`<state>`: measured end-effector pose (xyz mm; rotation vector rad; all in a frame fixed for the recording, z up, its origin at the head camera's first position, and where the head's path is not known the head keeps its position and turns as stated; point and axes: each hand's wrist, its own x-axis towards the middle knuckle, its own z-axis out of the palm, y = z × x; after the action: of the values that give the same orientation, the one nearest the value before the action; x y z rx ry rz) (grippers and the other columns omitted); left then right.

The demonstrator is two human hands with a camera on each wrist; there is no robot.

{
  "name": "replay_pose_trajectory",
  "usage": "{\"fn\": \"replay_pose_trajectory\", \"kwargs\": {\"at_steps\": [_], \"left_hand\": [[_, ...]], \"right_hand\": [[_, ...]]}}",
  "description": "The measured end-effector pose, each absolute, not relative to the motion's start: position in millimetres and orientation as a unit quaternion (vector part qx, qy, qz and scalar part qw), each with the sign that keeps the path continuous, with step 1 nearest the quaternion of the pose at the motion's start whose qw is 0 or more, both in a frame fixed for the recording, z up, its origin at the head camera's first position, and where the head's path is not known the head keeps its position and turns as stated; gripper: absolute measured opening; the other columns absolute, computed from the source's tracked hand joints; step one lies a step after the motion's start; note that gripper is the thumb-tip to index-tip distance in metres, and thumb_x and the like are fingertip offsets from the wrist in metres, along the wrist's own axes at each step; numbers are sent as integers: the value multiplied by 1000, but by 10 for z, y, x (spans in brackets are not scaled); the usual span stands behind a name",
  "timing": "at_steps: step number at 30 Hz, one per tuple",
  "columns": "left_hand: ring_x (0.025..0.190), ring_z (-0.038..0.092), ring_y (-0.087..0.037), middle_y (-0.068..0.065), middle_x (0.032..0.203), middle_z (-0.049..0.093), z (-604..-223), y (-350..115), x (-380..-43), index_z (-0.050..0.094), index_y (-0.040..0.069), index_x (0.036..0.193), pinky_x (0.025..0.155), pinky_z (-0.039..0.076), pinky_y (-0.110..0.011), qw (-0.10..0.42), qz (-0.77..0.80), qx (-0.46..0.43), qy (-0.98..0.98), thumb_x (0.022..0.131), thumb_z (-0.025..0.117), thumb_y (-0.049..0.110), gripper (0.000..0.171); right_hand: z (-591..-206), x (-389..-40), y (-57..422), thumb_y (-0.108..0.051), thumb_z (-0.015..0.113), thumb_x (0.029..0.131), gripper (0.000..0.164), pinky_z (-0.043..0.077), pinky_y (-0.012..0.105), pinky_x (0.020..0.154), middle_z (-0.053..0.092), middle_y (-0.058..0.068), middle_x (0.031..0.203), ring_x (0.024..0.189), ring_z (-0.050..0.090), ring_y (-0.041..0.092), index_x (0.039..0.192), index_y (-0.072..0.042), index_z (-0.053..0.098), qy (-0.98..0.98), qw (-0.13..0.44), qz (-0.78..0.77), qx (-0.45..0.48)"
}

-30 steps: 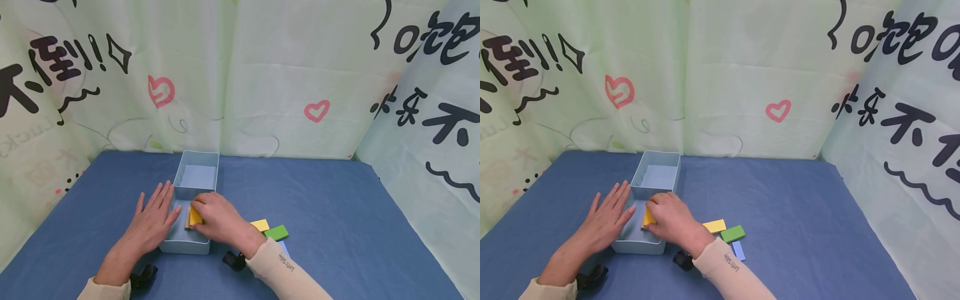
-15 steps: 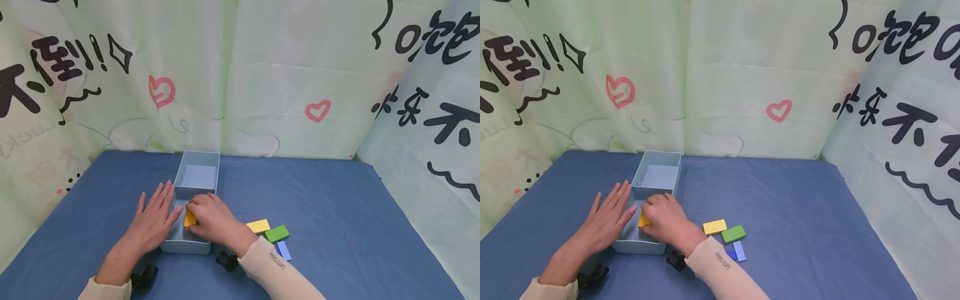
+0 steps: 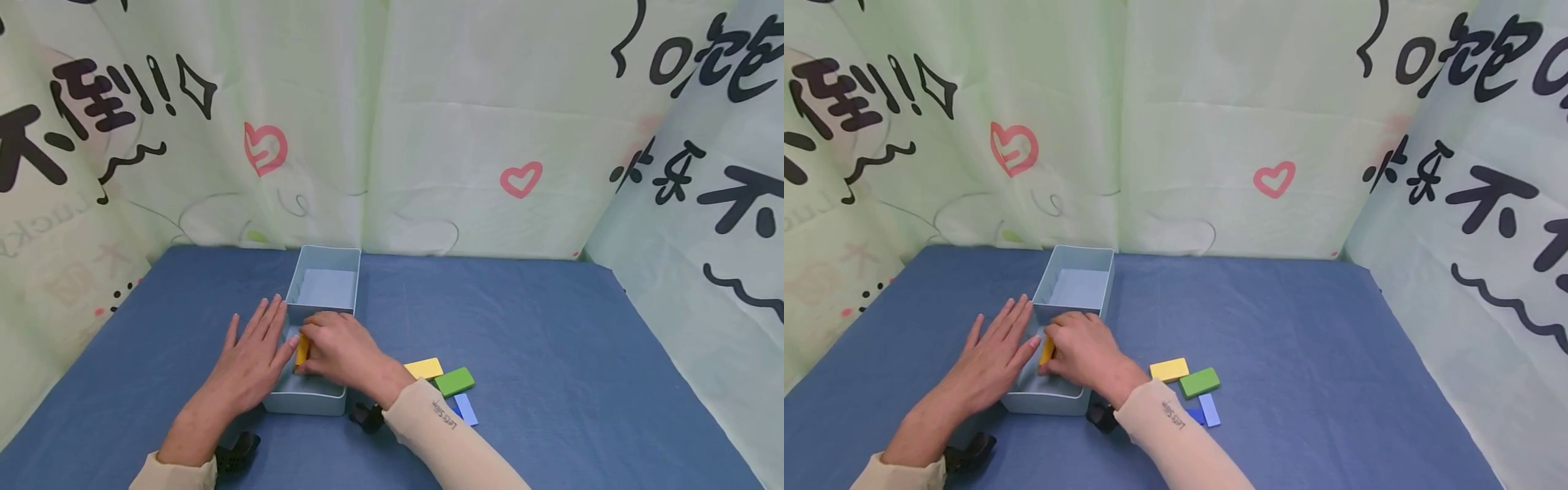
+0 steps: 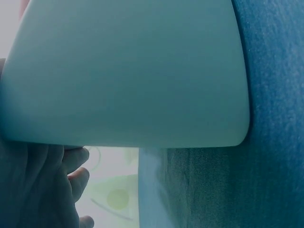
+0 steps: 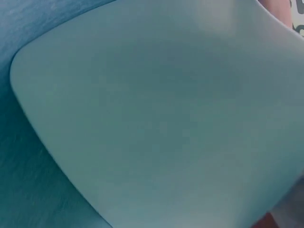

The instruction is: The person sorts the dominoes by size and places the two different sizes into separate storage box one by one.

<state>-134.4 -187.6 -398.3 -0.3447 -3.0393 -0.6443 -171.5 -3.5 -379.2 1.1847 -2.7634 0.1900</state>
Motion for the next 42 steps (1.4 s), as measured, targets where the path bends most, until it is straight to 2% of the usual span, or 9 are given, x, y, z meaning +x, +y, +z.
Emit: {"fn": "replay_pose_trajectory", "kwargs": {"at_steps": [7,17,26,35,42], "left_hand": [[155,7,-38,-14,167,11,-3977,-1853,-1348,15,6,160,118,-2,-68,4,-203,-110,-973,106,38,46,71],[154,6,-38,-16,167,11,-3973,-1839,-1355,13,5,159,117,-1,-69,1,-201,-109,-973,105,38,48,74],[154,7,-39,-16,167,10,-3958,-1845,-1362,14,6,160,117,0,-70,-8,-201,-104,-974,105,37,50,74],[153,11,-41,-14,167,12,-3926,-1968,-1330,15,9,160,116,7,-70,-28,-213,-127,-968,104,41,47,73],[153,11,-39,-13,167,14,-3954,-2016,-1327,17,12,160,117,4,-68,-13,-206,-145,-968,106,38,41,65]], "right_hand": [[-3709,-1686,123,-42,75,87,46,47,33,107,67,0,128,122,60,16,122,-12,71,-911,63,83,399],[-3598,-1690,379,-34,76,88,38,51,33,101,66,1,123,115,62,15,118,-11,71,-901,96,124,404],[-3539,-1688,651,-31,71,92,38,47,42,107,60,4,137,130,54,21,125,-11,67,-923,57,170,341],[-3589,-1672,883,-31,71,92,39,48,43,106,59,5,137,131,54,24,126,-12,67,-929,49,199,308],[-3694,-1654,1054,-33,70,93,40,48,44,106,59,6,137,131,54,25,126,-10,67,-934,39,211,287]]}}
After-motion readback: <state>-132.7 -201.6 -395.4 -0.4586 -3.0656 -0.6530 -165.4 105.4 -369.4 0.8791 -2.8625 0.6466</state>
